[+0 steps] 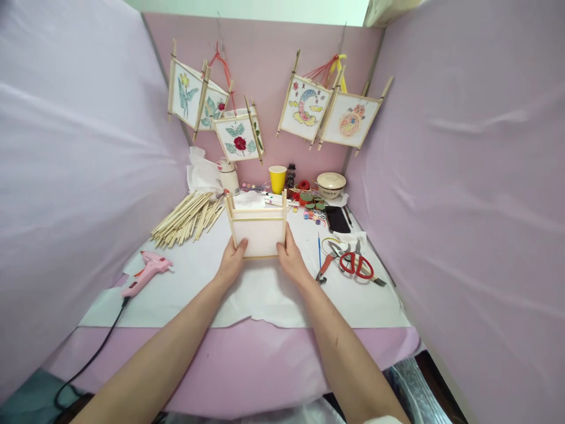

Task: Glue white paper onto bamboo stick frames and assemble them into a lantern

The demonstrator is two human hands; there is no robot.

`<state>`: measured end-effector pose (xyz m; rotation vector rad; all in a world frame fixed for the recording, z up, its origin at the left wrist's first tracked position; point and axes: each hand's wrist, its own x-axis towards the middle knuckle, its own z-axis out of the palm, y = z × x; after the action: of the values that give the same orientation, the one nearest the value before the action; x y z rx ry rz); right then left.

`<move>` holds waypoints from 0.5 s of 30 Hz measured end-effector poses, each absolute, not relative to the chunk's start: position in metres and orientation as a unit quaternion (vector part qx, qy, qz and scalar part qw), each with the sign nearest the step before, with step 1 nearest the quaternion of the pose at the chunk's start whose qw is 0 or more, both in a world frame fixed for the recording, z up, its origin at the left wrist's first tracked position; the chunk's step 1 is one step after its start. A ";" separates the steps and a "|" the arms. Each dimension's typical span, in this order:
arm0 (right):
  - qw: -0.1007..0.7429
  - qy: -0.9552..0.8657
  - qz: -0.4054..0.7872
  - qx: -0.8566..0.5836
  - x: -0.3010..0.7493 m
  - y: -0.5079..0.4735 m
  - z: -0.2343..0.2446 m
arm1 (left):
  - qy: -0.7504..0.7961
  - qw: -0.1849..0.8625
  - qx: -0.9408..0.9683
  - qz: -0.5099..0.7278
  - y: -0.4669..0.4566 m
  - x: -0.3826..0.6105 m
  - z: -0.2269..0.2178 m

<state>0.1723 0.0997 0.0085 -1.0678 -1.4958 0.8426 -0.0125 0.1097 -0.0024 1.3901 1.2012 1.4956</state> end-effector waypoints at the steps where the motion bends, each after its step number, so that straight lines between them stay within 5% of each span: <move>1: 0.525 -0.629 0.351 -0.453 0.173 0.099 0.009 | 0.475 0.382 0.543 0.577 0.110 -0.013 -0.001; 15: 0.476 -0.634 0.331 -0.511 0.167 0.097 -0.012 | 0.475 0.463 0.492 0.564 0.102 -0.016 -0.007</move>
<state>0.1670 0.0967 -0.0117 -1.2481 -1.5502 0.8092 -0.0160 0.1022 -0.0068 1.2083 1.1671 1.3871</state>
